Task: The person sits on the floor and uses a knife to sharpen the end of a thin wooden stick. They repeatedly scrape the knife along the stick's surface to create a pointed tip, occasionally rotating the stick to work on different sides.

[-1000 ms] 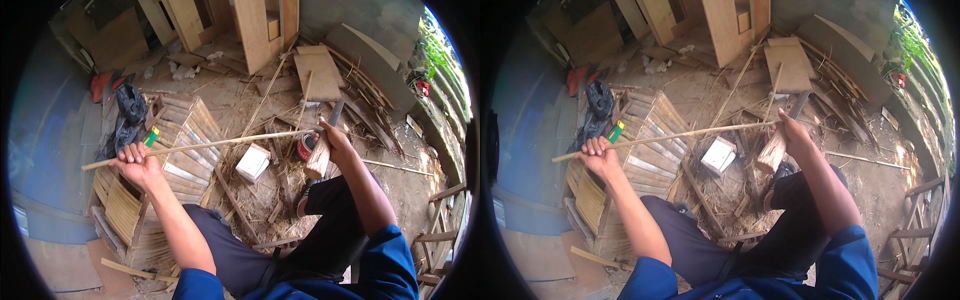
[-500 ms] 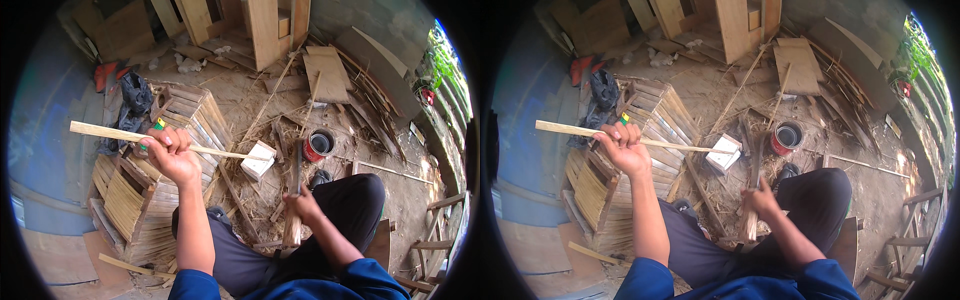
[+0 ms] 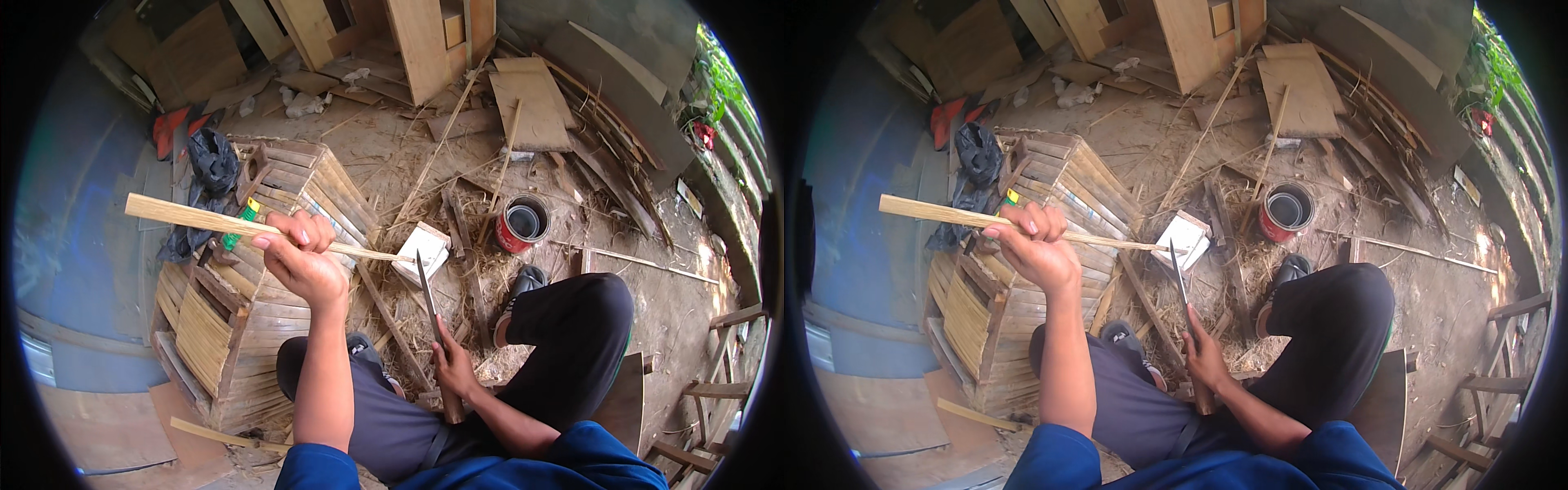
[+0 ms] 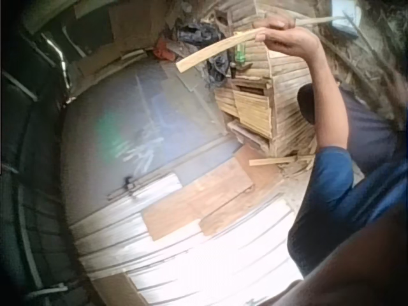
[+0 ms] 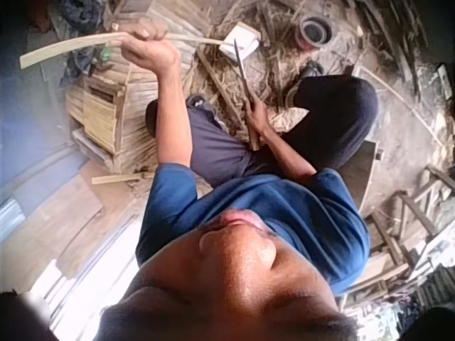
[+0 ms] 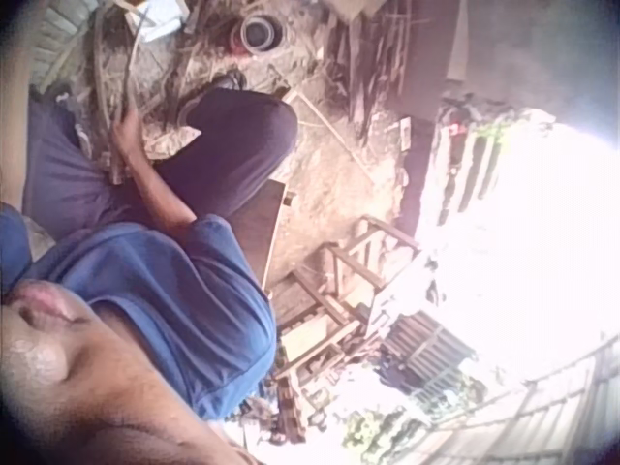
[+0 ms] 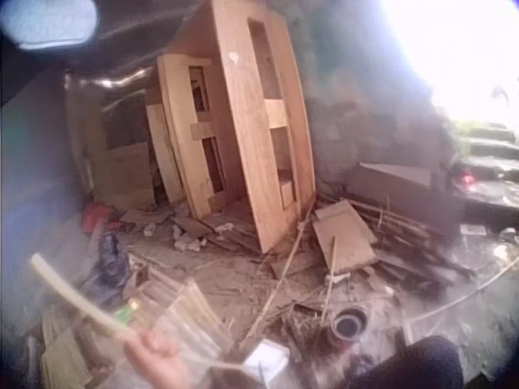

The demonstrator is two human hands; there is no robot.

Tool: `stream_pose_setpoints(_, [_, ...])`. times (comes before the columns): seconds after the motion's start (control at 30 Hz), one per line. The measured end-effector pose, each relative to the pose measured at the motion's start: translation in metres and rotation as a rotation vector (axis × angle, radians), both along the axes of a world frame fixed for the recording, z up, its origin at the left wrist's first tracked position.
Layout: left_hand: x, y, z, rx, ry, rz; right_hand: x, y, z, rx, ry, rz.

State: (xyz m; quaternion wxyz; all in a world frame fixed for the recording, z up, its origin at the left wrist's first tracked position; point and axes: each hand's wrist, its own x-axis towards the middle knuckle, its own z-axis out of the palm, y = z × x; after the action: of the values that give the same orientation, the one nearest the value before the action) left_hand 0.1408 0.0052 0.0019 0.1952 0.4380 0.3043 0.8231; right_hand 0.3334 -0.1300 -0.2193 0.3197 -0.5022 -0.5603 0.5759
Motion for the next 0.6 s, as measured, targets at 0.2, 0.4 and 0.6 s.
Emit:
stream_pose_setpoints(0.2, [0.015, -0.008, 0.000, -0.048, 0.031, 0.009, 0.002, -0.007, 0.017, -0.040, 0.022, 0.032])
stream_pose_setpoints(0.4, [0.024, -0.011, -0.002, -0.049, -0.011, 0.118, -0.001, -0.006, 0.021, 0.424, 0.136, -0.161])
stream_pose_setpoints(0.6, [0.030, -0.008, 0.000, -0.050, 0.060, 0.173, 0.003, 0.001, 0.023, 0.043, -0.058, 0.020])
